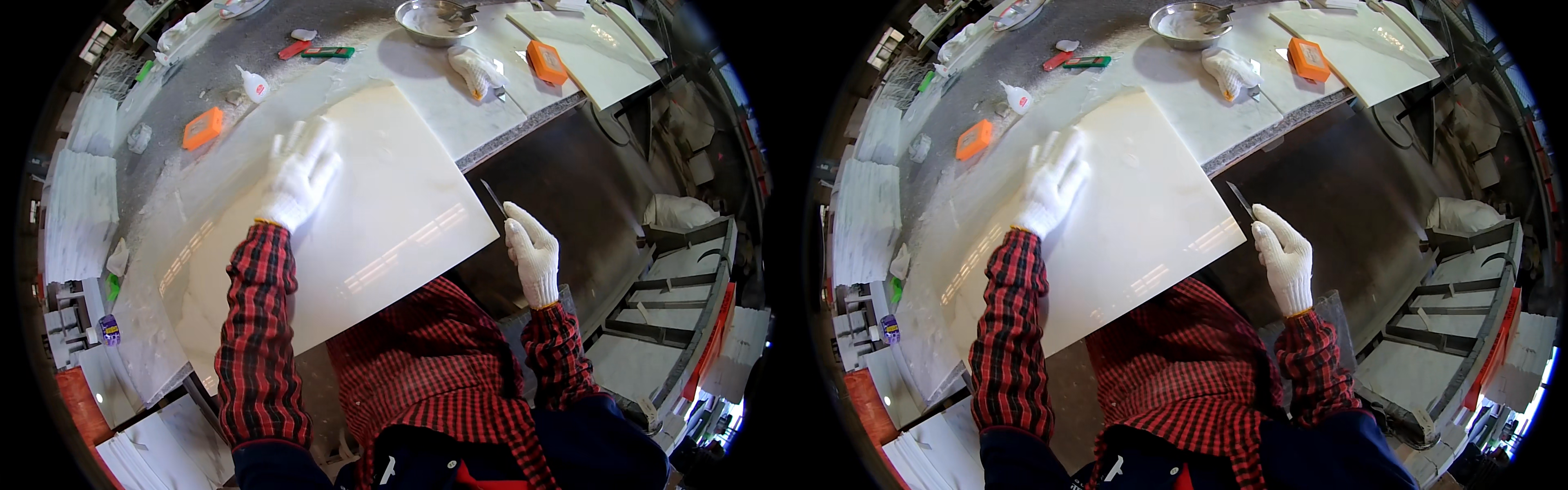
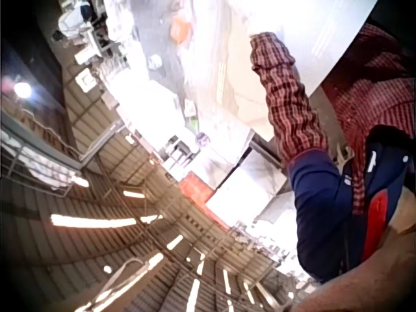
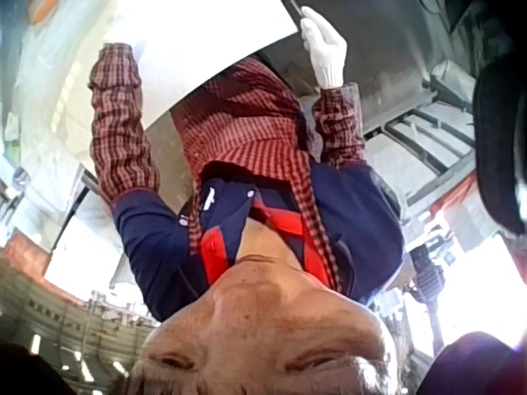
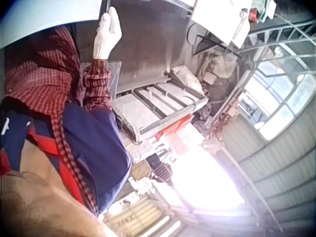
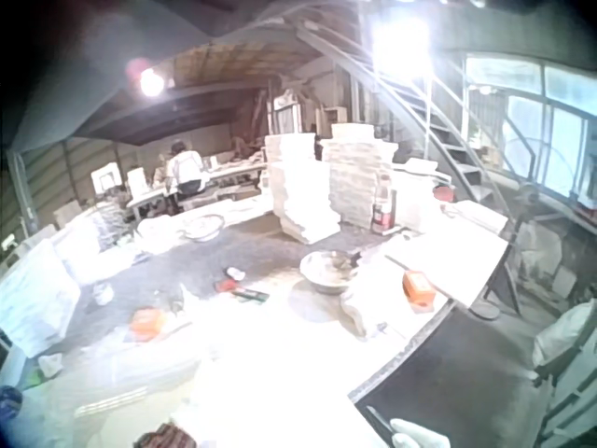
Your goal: The person applies glue from a bottle onto a large white sheet and spreads it evenly using a metal spatula. They repeatedly wipe the surface with gloved hands and reapply glue to ensure full coverage across the sheet.
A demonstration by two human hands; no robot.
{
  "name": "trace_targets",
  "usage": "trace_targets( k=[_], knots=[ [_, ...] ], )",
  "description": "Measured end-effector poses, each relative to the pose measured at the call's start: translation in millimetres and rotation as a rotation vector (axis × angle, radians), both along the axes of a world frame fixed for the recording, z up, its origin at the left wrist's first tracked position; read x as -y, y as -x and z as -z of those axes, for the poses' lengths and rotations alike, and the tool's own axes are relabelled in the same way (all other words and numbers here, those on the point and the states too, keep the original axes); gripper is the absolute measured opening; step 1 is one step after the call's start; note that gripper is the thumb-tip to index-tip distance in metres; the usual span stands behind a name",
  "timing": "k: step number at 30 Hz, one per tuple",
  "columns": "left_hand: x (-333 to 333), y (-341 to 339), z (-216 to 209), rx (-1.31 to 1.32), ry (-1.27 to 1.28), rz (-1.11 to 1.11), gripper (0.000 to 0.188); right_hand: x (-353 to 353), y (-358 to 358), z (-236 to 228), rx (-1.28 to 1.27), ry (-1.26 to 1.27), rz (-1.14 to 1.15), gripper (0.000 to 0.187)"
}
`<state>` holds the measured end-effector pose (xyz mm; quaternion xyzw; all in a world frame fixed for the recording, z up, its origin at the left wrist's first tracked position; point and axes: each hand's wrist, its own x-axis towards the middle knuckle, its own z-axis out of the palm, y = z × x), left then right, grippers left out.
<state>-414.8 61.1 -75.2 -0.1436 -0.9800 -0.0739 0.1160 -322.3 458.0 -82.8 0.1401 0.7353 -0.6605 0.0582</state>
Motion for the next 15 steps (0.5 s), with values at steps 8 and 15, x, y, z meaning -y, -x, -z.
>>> trace_targets(
  k=[8, 15],
  knots=[
    [69.8, -29.1, 8.8, -0.076, 0.046, -0.524, 0.058, -23.1, -9.8, 4.7, 0.03, -0.033, 0.064, 0.035],
    [104.2, -64.0, -17.5, 0.024, -0.572, -0.615, 0.051, -1.9, 10.4, 6.2, -0.005, 0.002, -0.008, 0.034]
  ],
)
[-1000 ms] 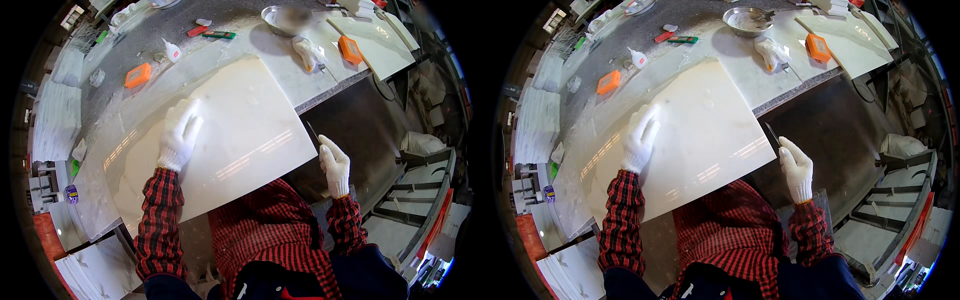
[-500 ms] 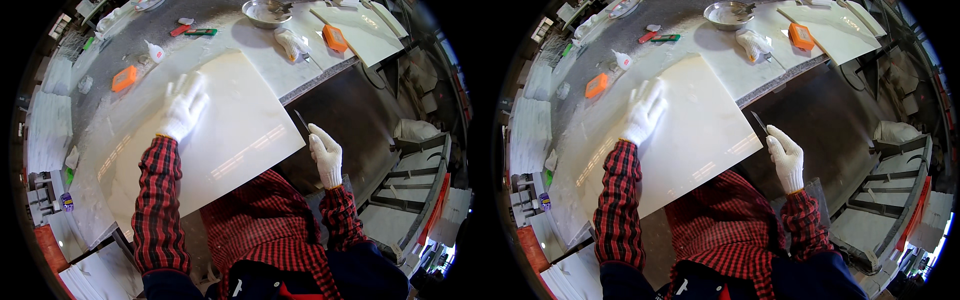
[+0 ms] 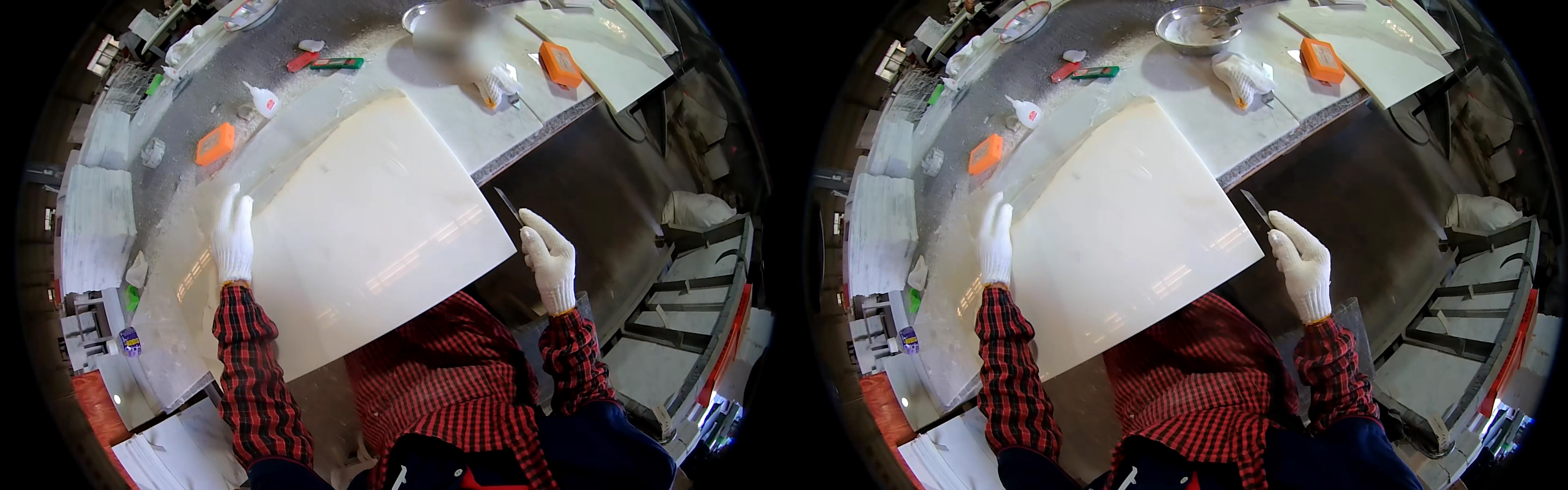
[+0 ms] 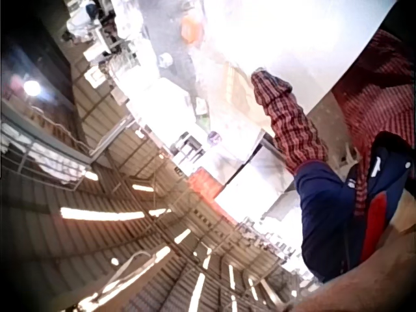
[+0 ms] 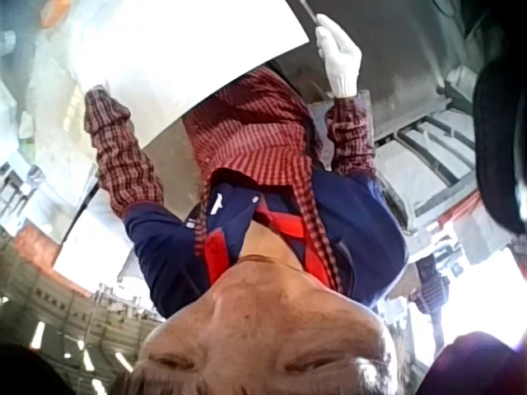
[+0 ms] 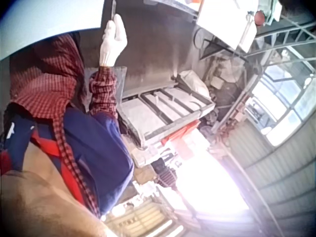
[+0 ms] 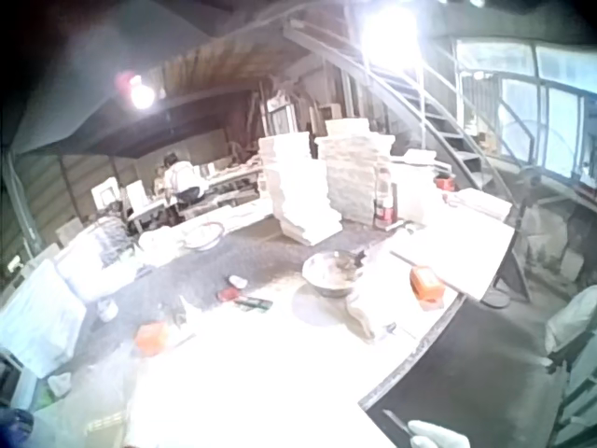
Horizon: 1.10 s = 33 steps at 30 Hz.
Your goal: The person applies glue from a bottle onto a large white sheet and spreads it evenly using a metal spatula. They repeatedly wipe the surface with gloved hands and reapply glue to ensure full coverage across the sheet.
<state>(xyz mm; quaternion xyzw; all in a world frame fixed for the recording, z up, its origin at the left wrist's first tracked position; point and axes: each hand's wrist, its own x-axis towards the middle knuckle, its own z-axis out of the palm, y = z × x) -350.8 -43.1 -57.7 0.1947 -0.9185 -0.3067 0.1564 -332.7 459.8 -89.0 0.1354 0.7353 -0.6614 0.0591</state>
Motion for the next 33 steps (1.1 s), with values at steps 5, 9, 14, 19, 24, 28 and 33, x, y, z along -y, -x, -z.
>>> trace_targets(
  k=[5, 9, 14, 19, 24, 28, 33],
  knots=[
    [0.2, 12.1, -0.1, -0.149, -0.234, -0.012, 0.048, 10.3, 16.5, 6.3, -0.159, -0.093, -0.082, 0.035],
    [-16.6, 35.4, -1.8, -0.193, -0.311, -0.032, 0.049, 15.2, 48.7, -8.4, -0.546, -0.397, -0.227, 0.033],
    [-23.5, 63.9, 11.0, -0.238, -0.255, -0.008, 0.049, 55.9, 95.0, -40.6, -0.687, -0.638, -0.494, 0.03],
    [-44.3, 73.3, 23.9, -0.174, 0.171, -0.022, 0.046, 81.0, 128.9, -41.9, -0.813, -0.699, -0.59, 0.025],
    [-50.6, 72.7, 14.0, -0.048, 0.091, -0.015, 0.052, 79.2, 137.7, -40.0, -0.767, -0.797, -0.678, 0.023],
    [-53.8, 69.6, 8.9, -0.02, 0.044, -0.028, 0.052, 71.9, 133.9, -36.9, -0.736, -0.865, -0.702, 0.021],
    [-64.0, 73.0, 6.4, -0.02, 0.012, -0.053, 0.054, 58.9, 132.5, -31.9, -0.693, -0.739, -0.64, 0.022]
  ],
)
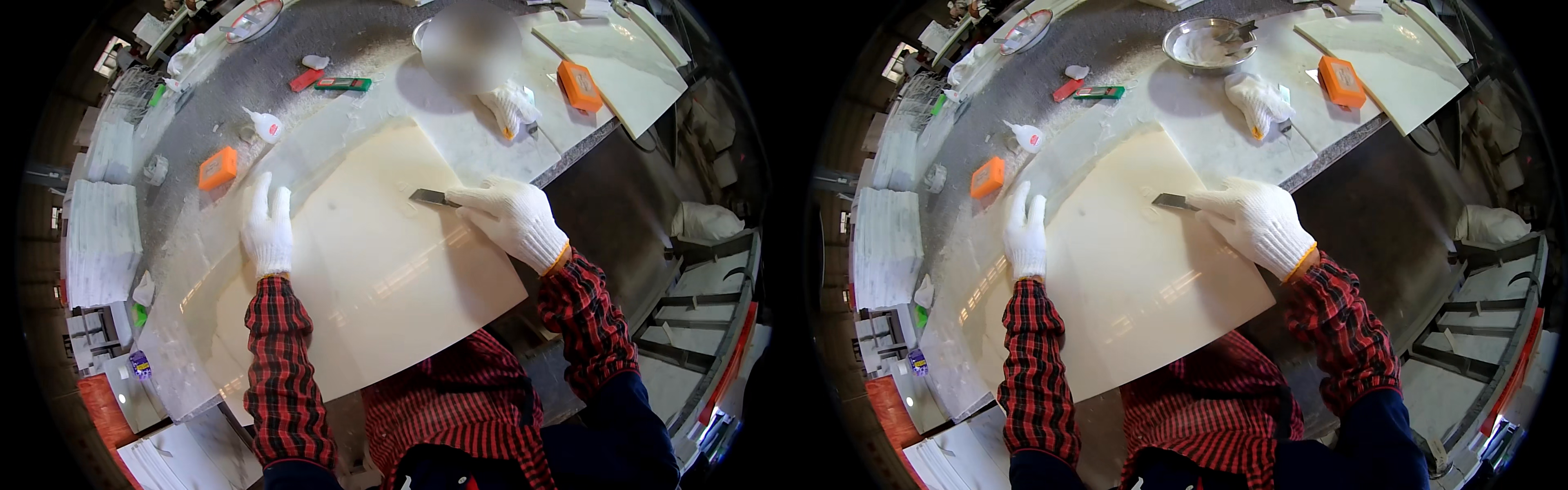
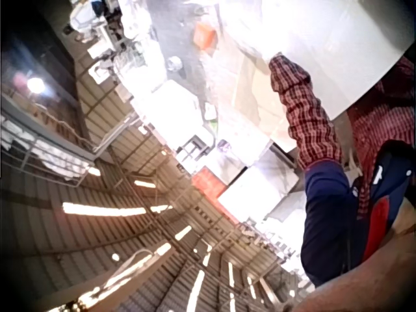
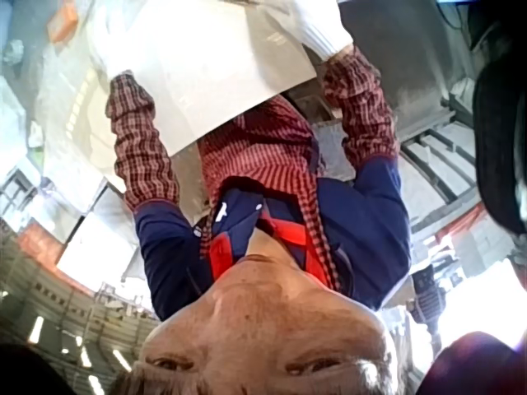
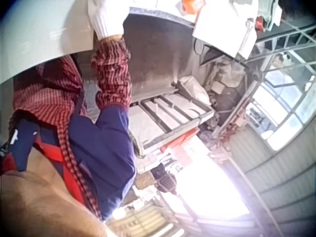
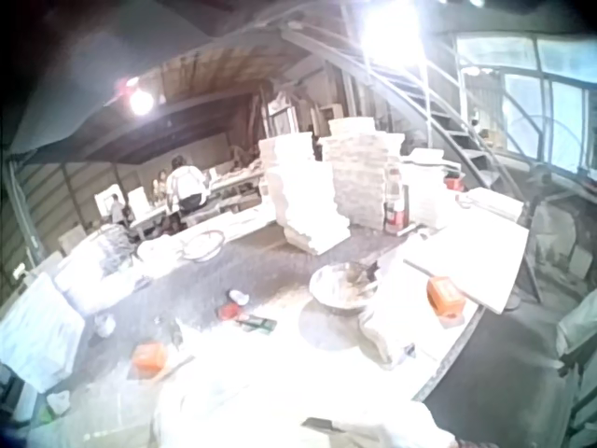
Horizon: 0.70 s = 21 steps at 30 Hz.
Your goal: The person applies glue from a bottle onto a large white sheet and spreads it evenly using a metal spatula. They repeatedly wipe the surface with gloved hands and reapply glue to ensure full coverage across the sheet.
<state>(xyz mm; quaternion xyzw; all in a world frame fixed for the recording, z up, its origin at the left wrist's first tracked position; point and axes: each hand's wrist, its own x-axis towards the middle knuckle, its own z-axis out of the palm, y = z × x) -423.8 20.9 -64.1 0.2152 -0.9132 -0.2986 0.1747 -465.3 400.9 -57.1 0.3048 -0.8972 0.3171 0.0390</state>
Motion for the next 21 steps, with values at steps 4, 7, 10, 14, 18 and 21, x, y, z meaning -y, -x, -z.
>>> trace_targets(
  k=[4, 7, 10, 14, 18, 21],
  knots=[
    [13.3, 7.6, 5.6, -0.08, -0.065, -0.031, 0.059, -8.3, -4.0, 0.9, 0.171, 0.222, 0.033, 0.025],
    [25.5, 23.5, 7.0, -0.146, -0.209, -0.002, 0.066, -16.4, -5.8, 13.5, 0.211, 0.334, 0.112, 0.026],
    [26.6, 44.3, -0.4, -0.094, -0.257, -0.038, 0.074, -20.4, 4.9, 19.3, 0.156, 0.338, 0.203, 0.027],
    [24.4, 66.1, -5.7, -0.107, -0.143, -0.076, 0.08, -11.4, 52.1, 19.3, -0.017, 0.404, 0.234, 0.026],
    [33.1, 92.4, 0.1, -0.066, -0.085, -0.142, 0.076, 2.9, 79.6, 32.9, -0.107, 0.423, 0.318, 0.028],
    [29.2, 101.3, 3.5, -0.001, 0.03, -0.174, 0.072, -1.8, 74.2, 40.6, -0.192, 0.398, 0.317, 0.028]
  ],
)
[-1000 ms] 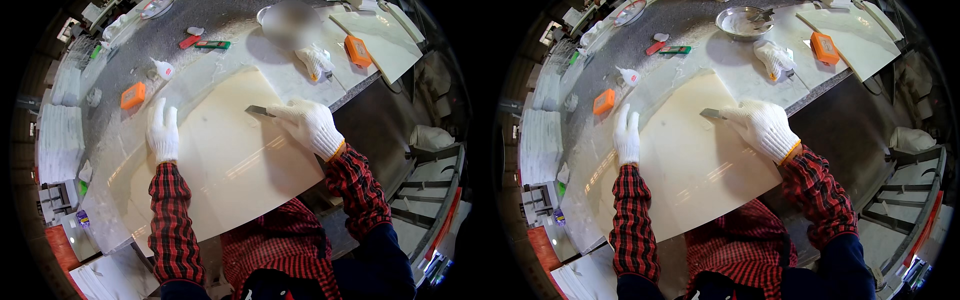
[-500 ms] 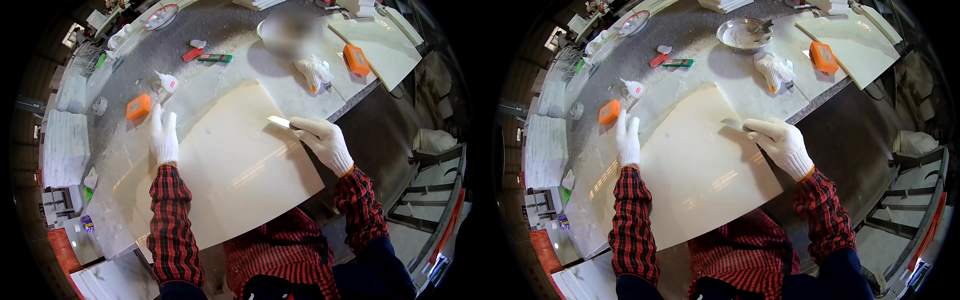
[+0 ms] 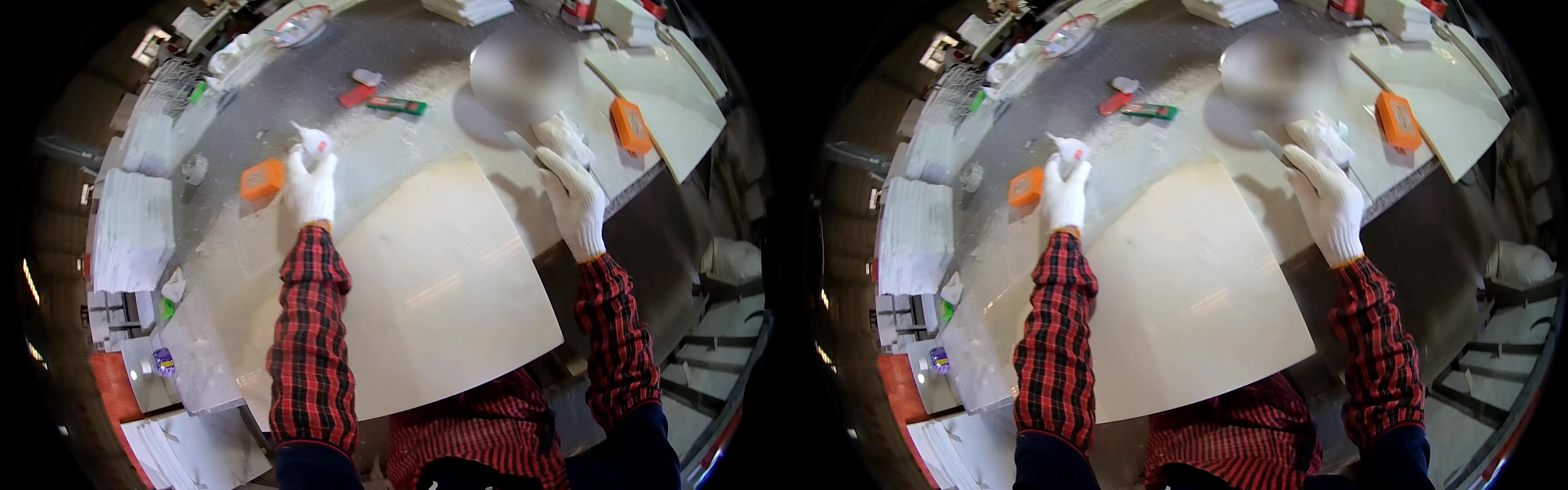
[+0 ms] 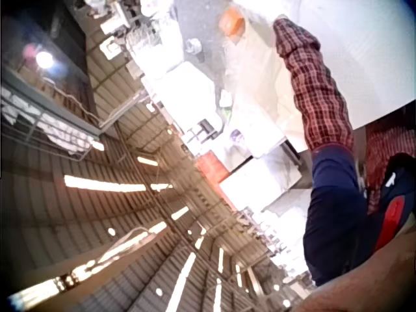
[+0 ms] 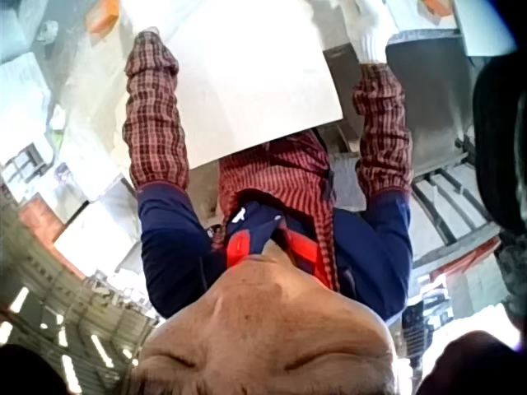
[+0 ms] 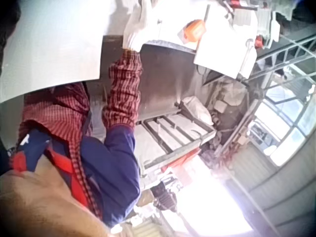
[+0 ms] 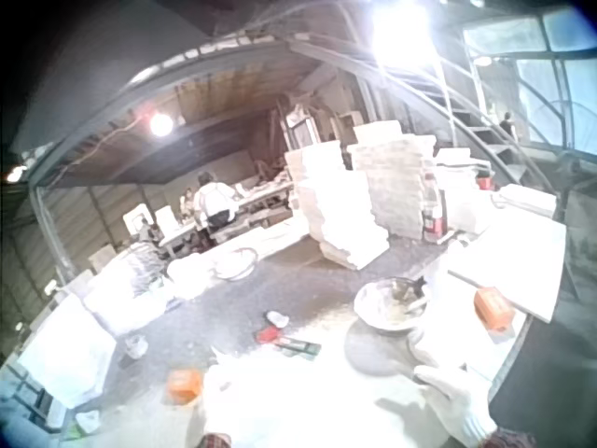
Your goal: The person applies glue from a bottle onto a large white sheet and spreads it evenly using a metal spatula. They repeatedly wipe the surface with gloved hands and reapply glue to ensure full coverage across the sheet.
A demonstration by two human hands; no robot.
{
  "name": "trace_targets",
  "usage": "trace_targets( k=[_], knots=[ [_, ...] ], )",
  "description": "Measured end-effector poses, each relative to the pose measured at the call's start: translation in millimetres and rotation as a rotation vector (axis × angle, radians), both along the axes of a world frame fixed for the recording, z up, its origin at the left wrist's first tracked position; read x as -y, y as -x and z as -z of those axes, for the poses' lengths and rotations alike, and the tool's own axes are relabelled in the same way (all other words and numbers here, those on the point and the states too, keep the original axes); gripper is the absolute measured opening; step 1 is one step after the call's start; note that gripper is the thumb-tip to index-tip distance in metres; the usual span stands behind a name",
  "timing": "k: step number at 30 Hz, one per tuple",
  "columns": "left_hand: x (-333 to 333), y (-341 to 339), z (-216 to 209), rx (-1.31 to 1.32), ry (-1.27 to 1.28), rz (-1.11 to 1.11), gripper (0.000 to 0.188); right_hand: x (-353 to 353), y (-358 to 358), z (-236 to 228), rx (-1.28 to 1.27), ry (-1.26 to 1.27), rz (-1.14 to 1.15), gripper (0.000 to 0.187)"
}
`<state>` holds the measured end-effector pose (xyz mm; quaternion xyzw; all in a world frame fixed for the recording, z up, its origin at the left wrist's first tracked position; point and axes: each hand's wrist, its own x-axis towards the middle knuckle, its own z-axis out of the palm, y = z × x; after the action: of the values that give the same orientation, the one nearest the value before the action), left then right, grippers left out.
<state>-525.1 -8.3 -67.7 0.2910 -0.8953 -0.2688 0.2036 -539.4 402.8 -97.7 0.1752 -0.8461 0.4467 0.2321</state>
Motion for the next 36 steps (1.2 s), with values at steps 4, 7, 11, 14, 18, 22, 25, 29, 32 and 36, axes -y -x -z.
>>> trace_targets(
  k=[4, 7, 11, 14, 18, 22, 25, 29, 32, 36],
  knots=[
    [-2.1, 14.5, 1.4, 0.051, -0.036, -0.054, 0.06, 4.4, -3.6, -6.5, -0.006, -0.077, 0.046, 0.028],
    [28.3, 21.6, 15.8, -0.028, -0.013, 0.008, 0.051, 9.5, 1.2, -2.1, -0.058, -0.076, 0.039, 0.028],
    [5.9, 12.9, 5.9, -0.269, -0.198, 0.141, 0.036, 3.8, 1.9, 1.5, -0.041, -0.095, 0.055, 0.027],
    [-14.0, -15.1, -14.5, -0.299, -0.383, 0.284, 0.03, 3.8, 2.5, 4.5, -0.042, -0.095, 0.059, 0.025],
    [-73.2, -75.6, -63.6, -0.006, -0.578, 0.498, 0.026, -5.8, 3.9, 10.0, 0.018, -0.164, 0.064, 0.029],
    [-89.0, -126.7, -78.1, 0.342, -0.598, 0.549, 0.024, 2.2, 2.0, 8.0, 0.061, -0.167, 0.07, 0.03],
    [-95.5, -133.0, -76.8, 0.51, -0.596, 0.596, 0.024, 2.3, 3.0, 9.8, 0.053, -0.166, 0.078, 0.031],
    [-106.7, -127.1, -77.3, 0.6, -0.561, 0.634, 0.026, 2.1, 3.2, 10.0, 0.059, -0.154, 0.073, 0.031],
    [-109.9, -119.0, -78.6, 0.659, -0.522, 0.669, 0.028, 0.7, 2.9, 10.1, 0.067, -0.17, 0.079, 0.031],
    [-116.5, -112.3, -82.7, 0.713, -0.559, 0.656, 0.027, -0.2, 4.0, 13.2, 0.051, -0.168, 0.083, 0.031]
  ],
)
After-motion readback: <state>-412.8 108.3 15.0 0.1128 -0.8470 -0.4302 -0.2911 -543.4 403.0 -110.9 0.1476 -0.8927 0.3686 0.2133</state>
